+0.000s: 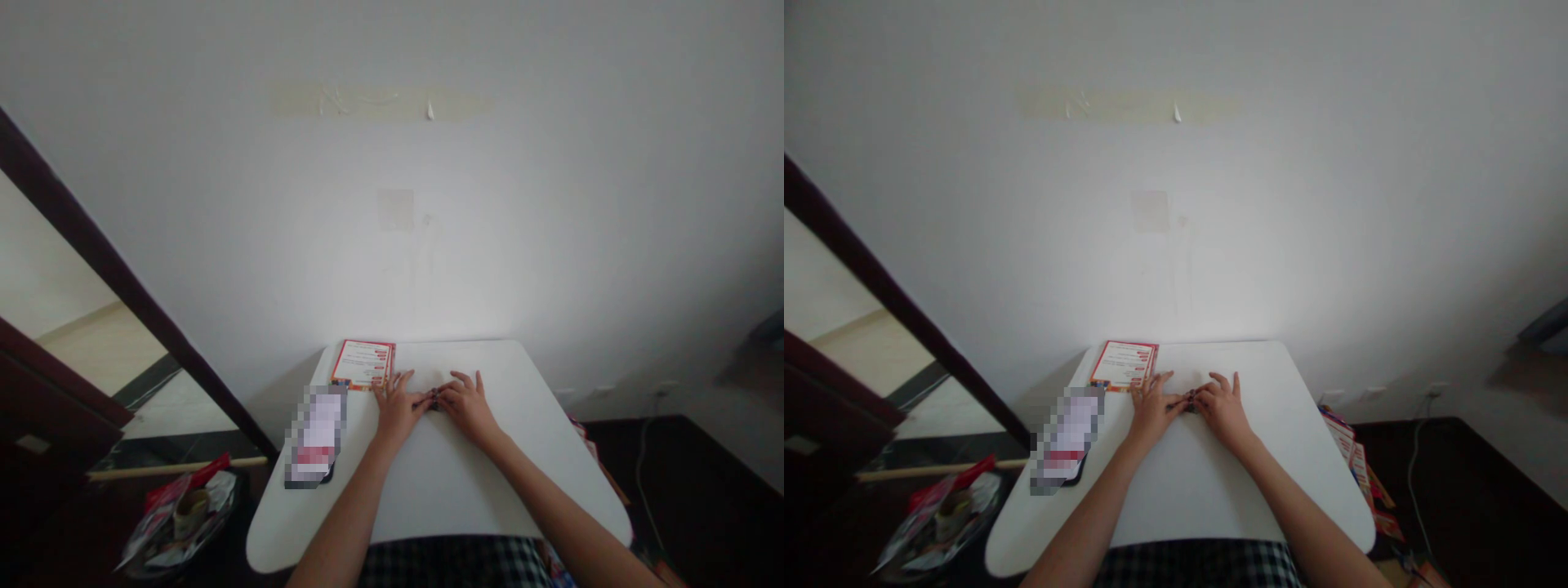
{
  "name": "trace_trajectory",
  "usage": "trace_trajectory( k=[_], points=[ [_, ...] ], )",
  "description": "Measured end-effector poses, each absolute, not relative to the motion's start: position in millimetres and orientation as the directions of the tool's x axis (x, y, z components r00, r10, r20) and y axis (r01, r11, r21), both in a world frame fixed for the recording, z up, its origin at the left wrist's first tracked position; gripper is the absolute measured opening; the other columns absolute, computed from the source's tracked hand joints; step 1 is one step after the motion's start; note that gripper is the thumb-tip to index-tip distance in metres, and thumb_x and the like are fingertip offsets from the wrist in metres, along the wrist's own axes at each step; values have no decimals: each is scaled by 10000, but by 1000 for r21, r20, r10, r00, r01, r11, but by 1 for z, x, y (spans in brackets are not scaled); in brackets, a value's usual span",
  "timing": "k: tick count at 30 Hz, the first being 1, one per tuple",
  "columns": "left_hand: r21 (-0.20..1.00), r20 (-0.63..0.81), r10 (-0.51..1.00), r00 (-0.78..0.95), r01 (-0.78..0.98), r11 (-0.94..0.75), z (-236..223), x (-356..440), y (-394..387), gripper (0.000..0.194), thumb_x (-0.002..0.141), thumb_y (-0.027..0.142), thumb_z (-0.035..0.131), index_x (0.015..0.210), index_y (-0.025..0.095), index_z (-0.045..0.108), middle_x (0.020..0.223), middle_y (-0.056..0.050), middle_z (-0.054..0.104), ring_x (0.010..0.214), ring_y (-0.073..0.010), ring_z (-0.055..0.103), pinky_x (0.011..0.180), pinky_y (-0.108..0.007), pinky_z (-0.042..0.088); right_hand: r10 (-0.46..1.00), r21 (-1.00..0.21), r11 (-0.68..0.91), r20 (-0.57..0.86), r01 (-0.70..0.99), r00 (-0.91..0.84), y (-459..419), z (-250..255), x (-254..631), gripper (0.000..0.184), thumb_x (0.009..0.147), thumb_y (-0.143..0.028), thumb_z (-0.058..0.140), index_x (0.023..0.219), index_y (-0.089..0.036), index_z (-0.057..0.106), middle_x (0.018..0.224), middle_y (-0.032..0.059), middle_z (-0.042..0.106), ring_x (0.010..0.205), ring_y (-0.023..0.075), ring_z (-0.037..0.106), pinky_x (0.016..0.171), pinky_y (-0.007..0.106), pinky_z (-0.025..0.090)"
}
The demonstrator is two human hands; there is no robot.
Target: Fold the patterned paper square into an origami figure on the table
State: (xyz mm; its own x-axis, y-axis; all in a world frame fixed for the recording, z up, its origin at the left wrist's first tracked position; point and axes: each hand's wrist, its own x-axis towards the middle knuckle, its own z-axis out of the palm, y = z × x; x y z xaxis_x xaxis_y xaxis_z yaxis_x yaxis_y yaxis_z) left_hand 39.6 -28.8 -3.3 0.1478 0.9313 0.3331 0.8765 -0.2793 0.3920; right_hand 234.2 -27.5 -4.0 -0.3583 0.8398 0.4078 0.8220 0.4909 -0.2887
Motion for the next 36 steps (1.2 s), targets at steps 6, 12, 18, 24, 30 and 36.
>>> trace_trajectory(
  k=[6,12,18,24,30,36],
  points=[
    [422,349,923,164,852,-311,2,38,-29,100,773,425,753,851,368,781,1439,12,526,1373,-285,374,1164,-663,61,829,-256,487,436,835,-350,-31,-4,229,193,960,-323,511,998,-296,698,1050,36,711,1297,272,466,1147,701,85],
    [402,380,907,183,850,-340,0,39,-29,98,811,395,720,882,352,771,1452,17,514,1376,-277,368,1166,-659,69,849,-276,454,422,847,-318,-31,-6,226,189,964,-315,503,995,-284,686,1067,31,702,1302,266,468,1149,699,75],
    [418,356,917,181,846,-329,-1,39,-30,119,836,380,692,930,359,762,1474,5,485,1377,-284,370,1154,-688,71,855,-384,476,414,791,-314,-30,-9,234,176,936,-364,541,972,-295,699,1110,28,704,1301,279,461,1120,730,82],
    [428,359,918,168,845,-321,1,39,-31,92,822,374,706,888,344,762,1476,-1,478,1373,-285,377,1150,-690,70,881,-450,414,419,792,-222,-26,-20,241,131,880,-393,626,925,-313,718,1143,31,686,1300,320,433,1092,737,120],
    [433,355,920,168,842,-321,3,40,-31,191,788,329,736,977,346,759,1494,-11,452,1369,-290,385,1184,-624,118,896,-452,350,417,820,-152,-23,-23,240,136,838,-410,681,844,-285,734,1153,67,648,1267,333,432,1081,648,248],
    [410,359,910,208,841,-354,3,42,-31,290,811,395,711,1094,458,716,1508,20,439,1373,-285,372,1178,-627,116,903,-465,334,408,820,-136,-23,-20,240,122,850,-398,669,823,-311,751,1135,54,647,1251,334,436,1087,655,233]
  ],
)
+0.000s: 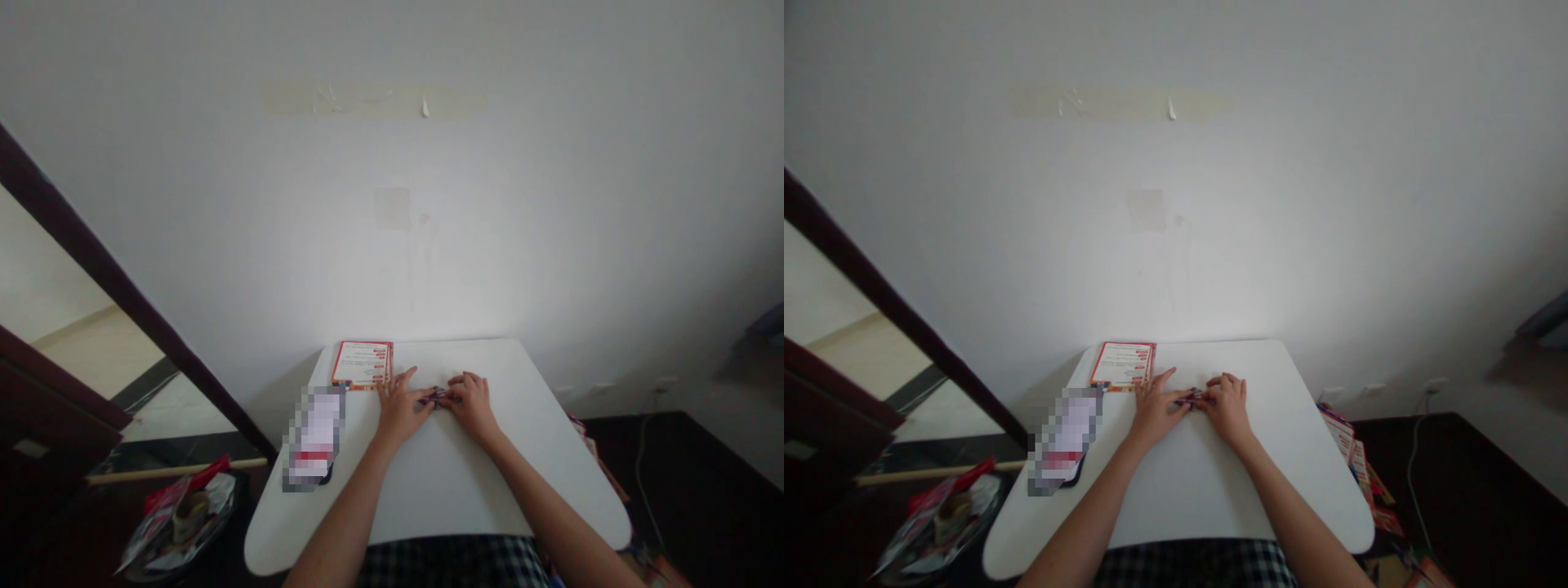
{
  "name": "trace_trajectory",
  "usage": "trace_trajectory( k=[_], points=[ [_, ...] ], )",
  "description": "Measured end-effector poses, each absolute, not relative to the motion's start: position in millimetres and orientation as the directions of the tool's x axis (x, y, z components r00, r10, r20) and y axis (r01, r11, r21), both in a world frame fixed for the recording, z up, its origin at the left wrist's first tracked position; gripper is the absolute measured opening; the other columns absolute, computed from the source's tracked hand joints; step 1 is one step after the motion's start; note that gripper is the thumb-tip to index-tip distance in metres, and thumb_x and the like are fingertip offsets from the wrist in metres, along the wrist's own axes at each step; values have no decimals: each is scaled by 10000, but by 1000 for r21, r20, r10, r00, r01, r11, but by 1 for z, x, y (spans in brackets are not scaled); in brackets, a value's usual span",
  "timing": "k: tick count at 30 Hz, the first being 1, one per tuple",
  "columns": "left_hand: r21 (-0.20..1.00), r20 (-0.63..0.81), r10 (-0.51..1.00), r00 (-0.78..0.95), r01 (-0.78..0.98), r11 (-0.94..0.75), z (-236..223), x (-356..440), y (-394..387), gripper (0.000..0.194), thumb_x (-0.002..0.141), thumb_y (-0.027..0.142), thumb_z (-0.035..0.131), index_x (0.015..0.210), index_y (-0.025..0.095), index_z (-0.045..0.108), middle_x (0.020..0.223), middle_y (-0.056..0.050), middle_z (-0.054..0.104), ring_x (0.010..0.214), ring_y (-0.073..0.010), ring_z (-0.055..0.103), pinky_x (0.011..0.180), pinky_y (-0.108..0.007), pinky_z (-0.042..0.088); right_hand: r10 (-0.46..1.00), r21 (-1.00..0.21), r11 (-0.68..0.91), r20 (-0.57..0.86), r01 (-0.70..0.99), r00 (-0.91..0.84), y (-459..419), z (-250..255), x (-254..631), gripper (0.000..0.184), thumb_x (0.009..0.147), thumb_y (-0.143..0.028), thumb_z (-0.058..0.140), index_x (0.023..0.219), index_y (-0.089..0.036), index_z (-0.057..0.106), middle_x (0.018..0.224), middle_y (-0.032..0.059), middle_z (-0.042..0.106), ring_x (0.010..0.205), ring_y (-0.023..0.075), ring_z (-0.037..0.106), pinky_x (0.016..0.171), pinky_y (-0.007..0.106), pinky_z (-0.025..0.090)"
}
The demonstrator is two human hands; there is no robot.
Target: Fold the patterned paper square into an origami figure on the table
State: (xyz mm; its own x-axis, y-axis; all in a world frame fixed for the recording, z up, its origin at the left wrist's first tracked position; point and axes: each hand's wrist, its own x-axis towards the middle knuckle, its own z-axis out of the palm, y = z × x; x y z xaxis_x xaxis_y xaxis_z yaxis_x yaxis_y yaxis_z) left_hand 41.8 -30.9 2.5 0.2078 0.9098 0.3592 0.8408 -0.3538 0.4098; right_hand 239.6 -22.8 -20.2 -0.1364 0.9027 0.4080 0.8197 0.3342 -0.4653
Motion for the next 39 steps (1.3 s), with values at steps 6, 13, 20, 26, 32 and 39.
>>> trace_trajectory(
  k=[6,13,20,26,32,39],
  points=[
    [420,303,937,176,858,-297,5,45,-28,193,816,434,702,1002,437,754,1495,38,473,1346,-287,400,1161,-625,158,889,-443,338,439,830,-129,-24,-20,240,157,875,-431,630,869,-347,762,1102,52,649,1203,306,465,1076,620,284],
    [409,321,934,154,867,-284,3,46,-26,145,812,432,702,943,426,765,1492,40,479,1336,-293,415,1143,-645,167,896,-484,315,435,817,-88,-25,-19,235,195,863,-465,634,817,-317,752,1098,58,637,1216,325,443,1089,689,201],
    [411,331,933,141,868,-277,0,46,-23,124,774,410,743,896,395,763,1489,43,480,1345,-297,414,1146,-641,170,921,-474,252,385,844,-59,-25,-18,232,194,843,-464,654,802,-294,737,1109,51,623,1213,317,440,1101,704,164],
    [415,296,946,133,874,-253,5,47,-24,144,766,403,751,908,380,761,1513,29,452,1370,-299,389,1148,-639,175,923,-473,225,384,852,-30,-25,-18,229,206,842,-467,644,783,-288,727,1100,52,615,1192,310,451,1101,710,156],
    [395,232,964,128,894,-214,9,49,-24,158,773,428,737,925,388,754,1532,41,428,1392,-325,361,1139,-670,166,939,-447,178,344,877,-16,-25,-16,227,203,841,-457,636,828,-269,710,1126,55,601,1208,298,440,1118,657,165],
    [393,159,982,105,905,-161,8,51,-23,187,790,469,704,958,397,742,1577,68,351,1443,-371,259,1106,-752,93,966,-462,136,260,877,-13,-27,-3,225,190,825,-403,677,1011,-369,697,1214,12,569,1260,264,416,1138,586,149]
  ],
)
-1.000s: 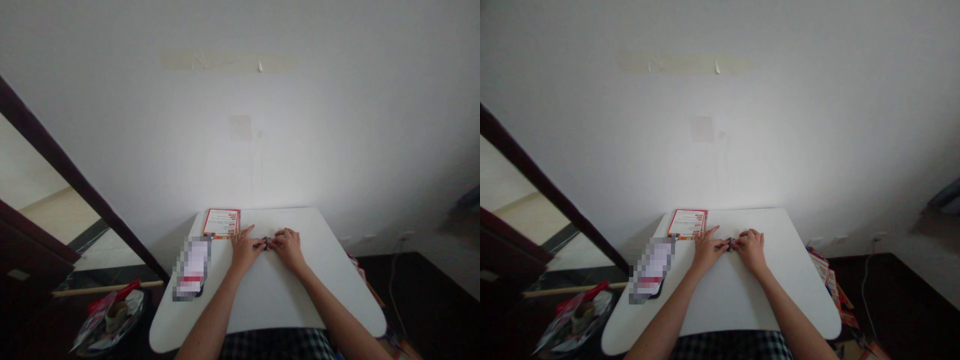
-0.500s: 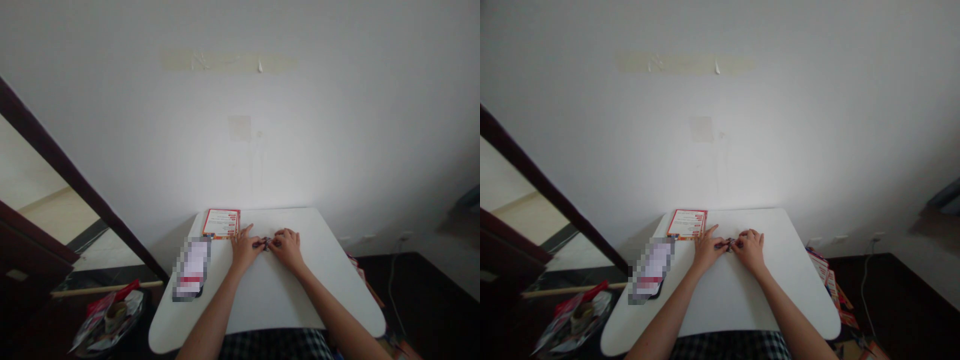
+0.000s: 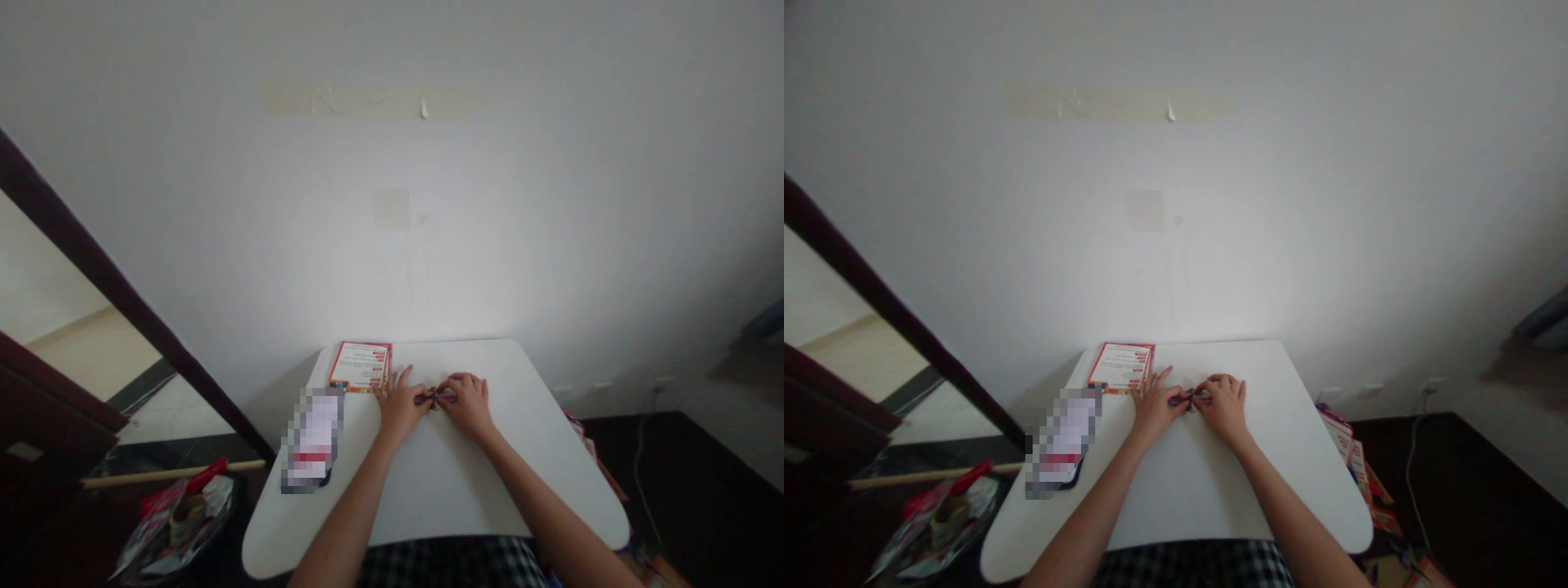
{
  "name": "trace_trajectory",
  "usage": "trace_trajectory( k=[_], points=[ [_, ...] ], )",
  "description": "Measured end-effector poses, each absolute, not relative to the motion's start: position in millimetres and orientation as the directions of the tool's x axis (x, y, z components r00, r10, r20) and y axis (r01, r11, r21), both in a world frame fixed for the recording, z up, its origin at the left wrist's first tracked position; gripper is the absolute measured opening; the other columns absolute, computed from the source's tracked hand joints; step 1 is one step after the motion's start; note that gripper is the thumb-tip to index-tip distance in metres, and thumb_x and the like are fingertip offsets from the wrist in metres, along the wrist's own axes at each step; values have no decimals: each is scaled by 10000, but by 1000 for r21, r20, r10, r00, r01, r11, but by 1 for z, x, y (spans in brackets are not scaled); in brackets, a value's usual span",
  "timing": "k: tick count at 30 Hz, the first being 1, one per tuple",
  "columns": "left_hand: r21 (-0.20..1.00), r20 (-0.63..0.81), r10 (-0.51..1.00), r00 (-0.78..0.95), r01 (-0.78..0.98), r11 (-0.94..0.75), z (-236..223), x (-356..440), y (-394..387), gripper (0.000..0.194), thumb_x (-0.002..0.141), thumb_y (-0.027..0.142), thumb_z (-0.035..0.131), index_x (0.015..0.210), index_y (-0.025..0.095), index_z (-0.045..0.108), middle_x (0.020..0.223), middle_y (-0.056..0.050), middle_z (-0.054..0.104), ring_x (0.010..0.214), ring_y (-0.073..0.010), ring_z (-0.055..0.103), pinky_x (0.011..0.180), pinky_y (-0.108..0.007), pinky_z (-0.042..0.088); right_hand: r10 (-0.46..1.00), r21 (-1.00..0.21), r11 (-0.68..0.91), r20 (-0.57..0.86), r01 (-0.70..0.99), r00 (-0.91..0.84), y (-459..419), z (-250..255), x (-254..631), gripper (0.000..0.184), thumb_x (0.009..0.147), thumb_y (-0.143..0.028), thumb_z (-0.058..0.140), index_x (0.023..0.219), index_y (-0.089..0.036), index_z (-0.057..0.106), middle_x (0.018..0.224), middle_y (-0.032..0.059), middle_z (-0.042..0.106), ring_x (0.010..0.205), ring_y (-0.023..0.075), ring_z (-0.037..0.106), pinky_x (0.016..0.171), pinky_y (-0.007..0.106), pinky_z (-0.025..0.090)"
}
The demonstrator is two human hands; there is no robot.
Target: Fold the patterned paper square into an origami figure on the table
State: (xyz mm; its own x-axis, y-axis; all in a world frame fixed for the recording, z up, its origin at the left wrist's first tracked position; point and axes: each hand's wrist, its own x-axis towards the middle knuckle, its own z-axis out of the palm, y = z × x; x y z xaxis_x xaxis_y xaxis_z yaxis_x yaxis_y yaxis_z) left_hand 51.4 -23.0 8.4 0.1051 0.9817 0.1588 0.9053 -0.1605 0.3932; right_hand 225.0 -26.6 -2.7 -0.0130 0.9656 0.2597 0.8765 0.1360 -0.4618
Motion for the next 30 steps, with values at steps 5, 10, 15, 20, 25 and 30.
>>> trace_trajectory(
  k=[5,10,15,20,25,30],
  points=[
    [391,148,984,98,908,-149,9,53,-23,191,778,467,715,960,413,737,1579,74,344,1453,-366,241,1100,-761,83,971,-476,151,236,866,-39,-27,2,227,184,826,-423,680,1003,-383,707,1230,5,566,1255,246,428,1149,534,165],
    [402,156,983,94,903,-150,11,54,-23,181,784,477,704,954,421,735,1557,73,385,1444,-371,256,1078,-787,86,984,-485,96,176,869,-10,-23,4,225,209,799,-404,707,1008,-395,707,1257,-9,550,1298,261,387,1158,547,131],
    [393,163,981,104,905,-161,9,55,-25,178,822,469,656,972,416,735,1553,94,393,1445,-375,248,1099,-771,73,993,-489,62,118,870,-4,-20,4,223,238,805,-395,696,1041,-420,693,1301,-22,522,1336,272,344,1162,578,79],
    [373,162,982,98,915,-153,10,56,-26,191,814,494,665,979,421,729,1559,100,382,1449,-369,237,1102,-765,72,994,-488,56,106,871,-5,-20,5,222,250,815,-397,679,1064,-423,682,1311,-20,513,1347,271,328,1161,584,73],
    [364,158,981,114,916,-165,14,57,-24,176,794,492,697,937,395,728,1575,108,352,1454,-379,219,1073,-796,81,995,-479,55,100,876,-8,-20,5,221,256,821,-403,669,1075,-423,678,1319,-14,509,1345,270,336,1158,586,82],
    [374,156,981,120,912,-171,14,56,-22,161,787,479,712,923,394,724,1570,105,359,1455,-392,207,1040,-826,89,990,-464,90,136,881,-30,-22,1,224,252,843,-422,648,1094,-422,673,1324,-9,515,1324,257,368,1158,564,111]
  ],
)
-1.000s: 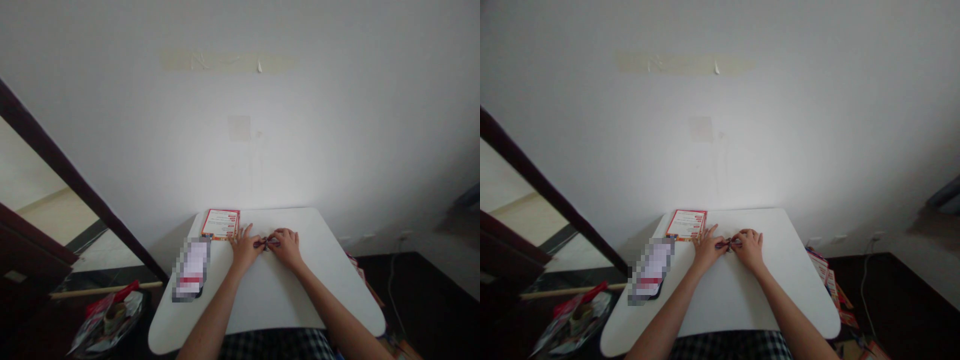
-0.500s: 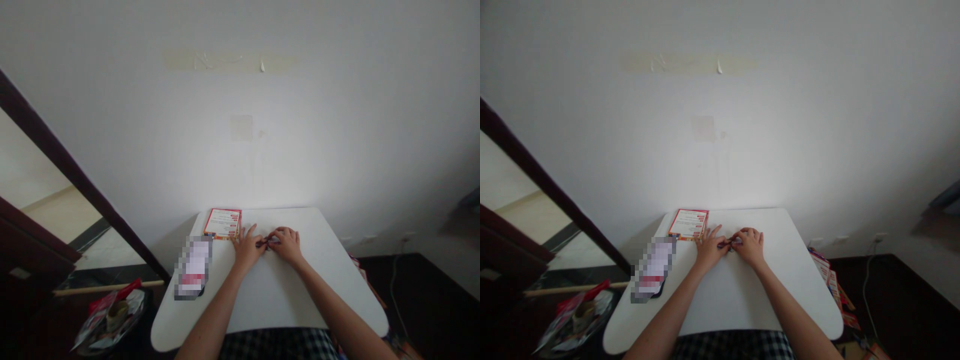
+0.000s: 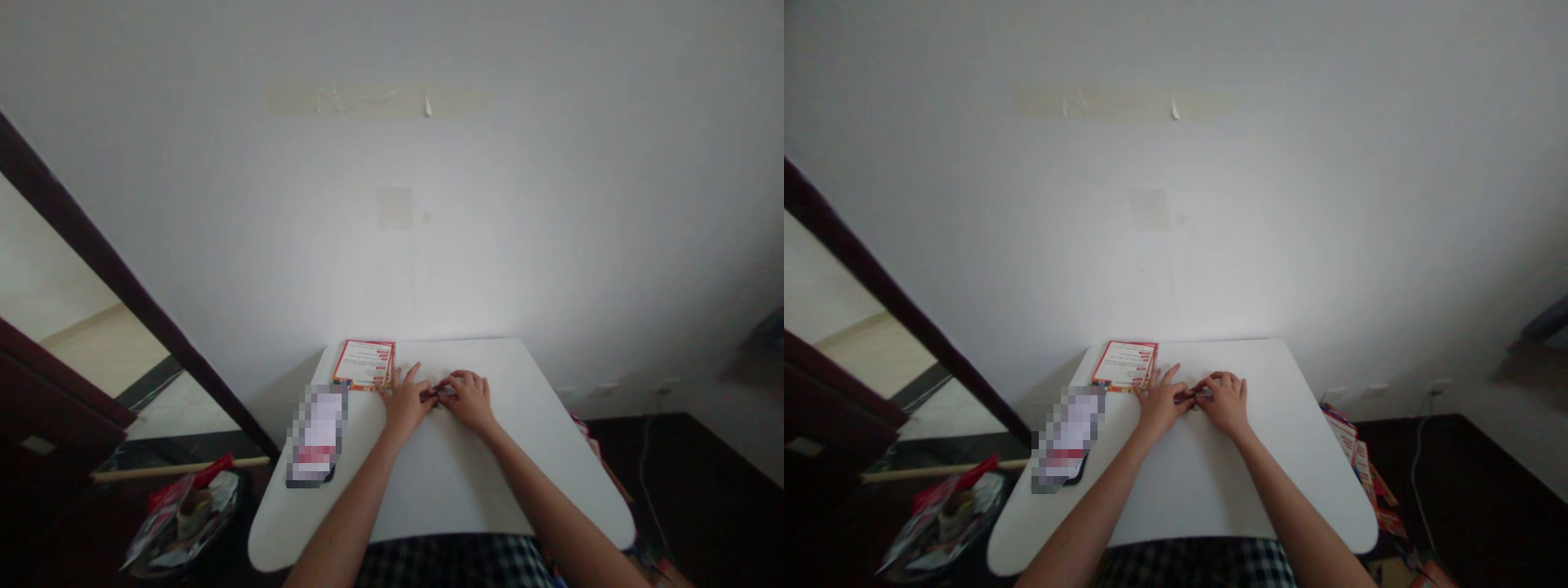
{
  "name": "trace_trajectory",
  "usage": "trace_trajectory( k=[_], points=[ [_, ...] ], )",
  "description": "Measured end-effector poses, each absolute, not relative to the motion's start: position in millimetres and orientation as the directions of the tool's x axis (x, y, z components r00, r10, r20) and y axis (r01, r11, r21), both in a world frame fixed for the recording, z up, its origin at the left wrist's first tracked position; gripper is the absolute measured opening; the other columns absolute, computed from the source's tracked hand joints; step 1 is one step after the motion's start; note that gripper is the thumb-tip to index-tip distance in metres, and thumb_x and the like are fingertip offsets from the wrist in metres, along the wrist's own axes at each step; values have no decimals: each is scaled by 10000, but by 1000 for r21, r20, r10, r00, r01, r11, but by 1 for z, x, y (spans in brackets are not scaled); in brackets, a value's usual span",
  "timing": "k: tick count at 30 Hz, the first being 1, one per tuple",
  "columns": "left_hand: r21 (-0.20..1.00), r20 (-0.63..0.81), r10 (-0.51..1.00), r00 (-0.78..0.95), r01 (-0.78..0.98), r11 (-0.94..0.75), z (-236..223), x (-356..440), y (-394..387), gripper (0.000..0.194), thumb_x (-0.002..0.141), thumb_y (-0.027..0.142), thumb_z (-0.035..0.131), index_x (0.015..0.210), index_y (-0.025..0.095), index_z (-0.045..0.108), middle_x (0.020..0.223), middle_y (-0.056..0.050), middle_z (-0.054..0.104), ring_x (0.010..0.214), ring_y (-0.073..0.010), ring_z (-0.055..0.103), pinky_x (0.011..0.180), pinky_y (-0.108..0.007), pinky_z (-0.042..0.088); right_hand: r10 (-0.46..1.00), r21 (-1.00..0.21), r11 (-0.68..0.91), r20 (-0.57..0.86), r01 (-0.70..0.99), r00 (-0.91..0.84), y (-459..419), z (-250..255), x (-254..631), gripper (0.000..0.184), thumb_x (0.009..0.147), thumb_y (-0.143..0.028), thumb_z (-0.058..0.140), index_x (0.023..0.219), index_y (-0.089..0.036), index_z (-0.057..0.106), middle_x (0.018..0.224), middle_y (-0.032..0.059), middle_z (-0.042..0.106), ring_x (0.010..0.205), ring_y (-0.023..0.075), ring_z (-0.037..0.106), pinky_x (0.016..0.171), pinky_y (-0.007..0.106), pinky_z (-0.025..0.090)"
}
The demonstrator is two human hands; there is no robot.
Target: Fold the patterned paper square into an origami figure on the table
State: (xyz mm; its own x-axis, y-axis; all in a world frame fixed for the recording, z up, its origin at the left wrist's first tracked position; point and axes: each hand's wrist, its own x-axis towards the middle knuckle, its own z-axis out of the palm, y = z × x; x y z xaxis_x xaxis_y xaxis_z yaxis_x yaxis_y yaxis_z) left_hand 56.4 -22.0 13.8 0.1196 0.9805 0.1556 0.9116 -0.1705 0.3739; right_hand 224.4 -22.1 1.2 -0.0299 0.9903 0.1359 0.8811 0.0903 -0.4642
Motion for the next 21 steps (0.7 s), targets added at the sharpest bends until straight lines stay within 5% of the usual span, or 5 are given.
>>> trace_trajectory(
  k=[21],
  points=[
    [369,157,983,99,917,-151,18,52,-30,183,804,440,702,984,434,735,1564,62,372,1475,-390,152,1042,-817,81,992,-481,71,123,874,-13,-20,6,227,265,780,-402,717,1043,-429,710,1292,-21,548,1282,232,419,1115,449,240]
  ],
)
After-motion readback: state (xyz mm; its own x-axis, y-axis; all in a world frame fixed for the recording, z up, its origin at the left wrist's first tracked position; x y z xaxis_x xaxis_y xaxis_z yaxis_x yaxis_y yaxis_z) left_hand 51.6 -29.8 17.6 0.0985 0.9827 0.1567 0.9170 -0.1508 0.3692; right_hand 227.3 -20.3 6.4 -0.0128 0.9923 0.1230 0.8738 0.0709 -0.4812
